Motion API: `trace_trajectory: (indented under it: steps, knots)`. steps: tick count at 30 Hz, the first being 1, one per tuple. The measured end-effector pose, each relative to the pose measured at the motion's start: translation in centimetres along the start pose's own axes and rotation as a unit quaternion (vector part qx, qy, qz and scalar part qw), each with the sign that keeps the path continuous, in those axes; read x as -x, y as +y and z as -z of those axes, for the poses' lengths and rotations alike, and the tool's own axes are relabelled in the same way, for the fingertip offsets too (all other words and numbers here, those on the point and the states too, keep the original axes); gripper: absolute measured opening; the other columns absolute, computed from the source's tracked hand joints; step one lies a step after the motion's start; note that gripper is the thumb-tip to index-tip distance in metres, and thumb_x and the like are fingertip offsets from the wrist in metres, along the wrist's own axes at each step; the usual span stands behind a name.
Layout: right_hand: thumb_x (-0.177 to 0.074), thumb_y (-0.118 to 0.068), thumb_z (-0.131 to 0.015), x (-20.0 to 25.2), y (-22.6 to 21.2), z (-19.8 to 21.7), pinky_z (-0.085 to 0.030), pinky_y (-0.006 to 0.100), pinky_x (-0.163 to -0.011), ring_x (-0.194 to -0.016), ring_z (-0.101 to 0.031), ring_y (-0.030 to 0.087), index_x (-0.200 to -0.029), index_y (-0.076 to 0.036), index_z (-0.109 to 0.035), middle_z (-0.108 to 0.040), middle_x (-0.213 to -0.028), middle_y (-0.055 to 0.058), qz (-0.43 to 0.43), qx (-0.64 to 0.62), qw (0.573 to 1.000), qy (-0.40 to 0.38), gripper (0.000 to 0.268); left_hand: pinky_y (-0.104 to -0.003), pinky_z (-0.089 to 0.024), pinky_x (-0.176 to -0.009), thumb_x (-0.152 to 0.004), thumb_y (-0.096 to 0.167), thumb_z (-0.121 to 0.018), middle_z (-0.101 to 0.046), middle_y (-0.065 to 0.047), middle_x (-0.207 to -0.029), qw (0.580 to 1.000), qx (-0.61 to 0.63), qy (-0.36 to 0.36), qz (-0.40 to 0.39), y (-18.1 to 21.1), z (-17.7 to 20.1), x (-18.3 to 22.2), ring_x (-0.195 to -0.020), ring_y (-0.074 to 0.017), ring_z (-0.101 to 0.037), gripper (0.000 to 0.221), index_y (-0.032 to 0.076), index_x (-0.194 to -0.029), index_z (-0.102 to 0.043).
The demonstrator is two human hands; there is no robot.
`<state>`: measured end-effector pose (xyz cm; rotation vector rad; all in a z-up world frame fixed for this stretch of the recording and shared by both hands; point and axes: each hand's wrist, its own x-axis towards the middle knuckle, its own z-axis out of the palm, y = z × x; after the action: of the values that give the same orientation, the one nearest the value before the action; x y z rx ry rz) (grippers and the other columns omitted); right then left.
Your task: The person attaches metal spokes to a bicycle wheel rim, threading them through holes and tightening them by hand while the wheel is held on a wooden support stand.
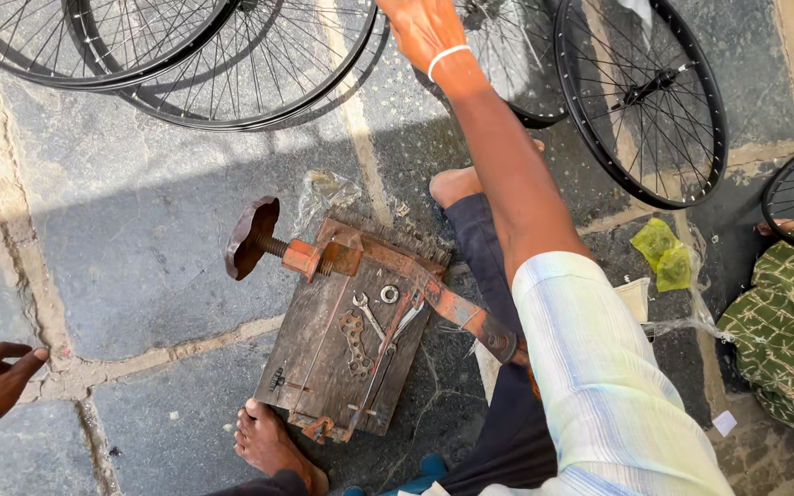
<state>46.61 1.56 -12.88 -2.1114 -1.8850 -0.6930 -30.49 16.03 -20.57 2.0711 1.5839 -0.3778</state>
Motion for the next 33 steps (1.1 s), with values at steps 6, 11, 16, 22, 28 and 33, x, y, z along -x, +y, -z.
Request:
trace_trajectory:
  steps: [6, 11, 16, 22, 28, 33]
  knots:
    - [-0.088, -0.023, -0.068, 7.7, 2.5, -3.9, -0.045, 0.063, -0.089, -0.116, -0.057, 0.036, -0.113, -0.019, -0.072, -0.06, -0.119, 0.018, -0.025, 0.143, 0.971, -0.188, 0.025, -0.052, -0.065, -0.076, -0.104, 0.051, -0.068, -0.077, -0.035, -0.096, 1.0, 0.0, 0.015, 0.009, -1.5, -1.2, 0.4, -0.088, -0.0421, -0.078, 0.06, -0.004, -0.128, -0.071]
    - [-0.086, -0.023, -0.063, 9.8, 5.7, -1.7, -0.047, 0.064, -0.074, -0.106, -0.059, 0.04, -0.12, -0.015, -0.068, -0.06, -0.115, 0.02, -0.198, 0.193, 0.874, -0.399, 0.034, -0.048, -0.068, -0.077, -0.101, 0.061, -0.059, -0.081, -0.023, -0.102, 0.992, -0.116, -0.028, 0.048, -1.2, -0.9, 0.1, -0.085, -0.0357, -0.082, 0.065, 0.006, -0.134, -0.072]
    - [-0.097, -0.032, -0.065, 9.0, -0.3, 11.9, -0.054, 0.05, -0.084, -0.109, -0.067, 0.035, -0.126, -0.01, -0.068, -0.069, -0.117, 0.017, 0.019, 0.1, 0.909, -0.403, 0.037, -0.054, -0.057, -0.097, -0.099, 0.066, -0.048, -0.08, -0.016, -0.115, 0.977, -0.177, -0.112, 0.035, 4.1, 0.2, 0.3, -0.107, -0.032, -0.076, 0.069, 0.014, -0.141, -0.067]
    - [-0.102, -0.041, -0.058, 9.1, -16.6, 31.8, -0.051, 0.05, -0.09, -0.102, -0.067, 0.035, -0.131, -0.01, -0.063, -0.071, -0.109, 0.015, -0.019, -0.181, 0.911, -0.371, 0.043, -0.054, -0.052, -0.1, -0.1, 0.059, -0.052, -0.07, -0.024, -0.128, 0.968, 0.093, -0.01, -0.232, 21.4, 5.8, 4.2, -0.116, -0.0409, -0.067, 0.066, 0.003, -0.131, -0.069]
    - [-0.1, -0.043, -0.062, 15.7, -23.8, 40.0, -0.046, 0.051, -0.097, -0.108, -0.066, 0.032, -0.122, -0.01, -0.065, -0.07, -0.112, 0.012, -0.059, -0.036, 0.987, -0.148, 0.04, -0.042, -0.052, -0.075, -0.1, 0.073, -0.033, -0.072, -0.016, -0.095, 0.856, 0.409, -0.057, -0.309, 35.3, 7.2, 9.5, -0.09, -0.0281, -0.066, 0.083, -0.001, -0.104, -0.07]
    - [-0.101, -0.049, -0.064, 20.9, -22.9, 39.2, -0.049, 0.051, -0.082, -0.096, -0.067, 0.038, -0.114, -0.005, -0.071, -0.073, -0.101, 0.018, -0.213, 0.028, 0.972, -0.099, 0.046, -0.052, -0.049, -0.096, -0.102, 0.064, -0.042, -0.074, -0.013, -0.091, 0.642, 0.625, -0.159, -0.415, 39.5, 9.8, 9.4, -0.104, -0.0289, -0.073, 0.064, 0.006, -0.089, -0.068]
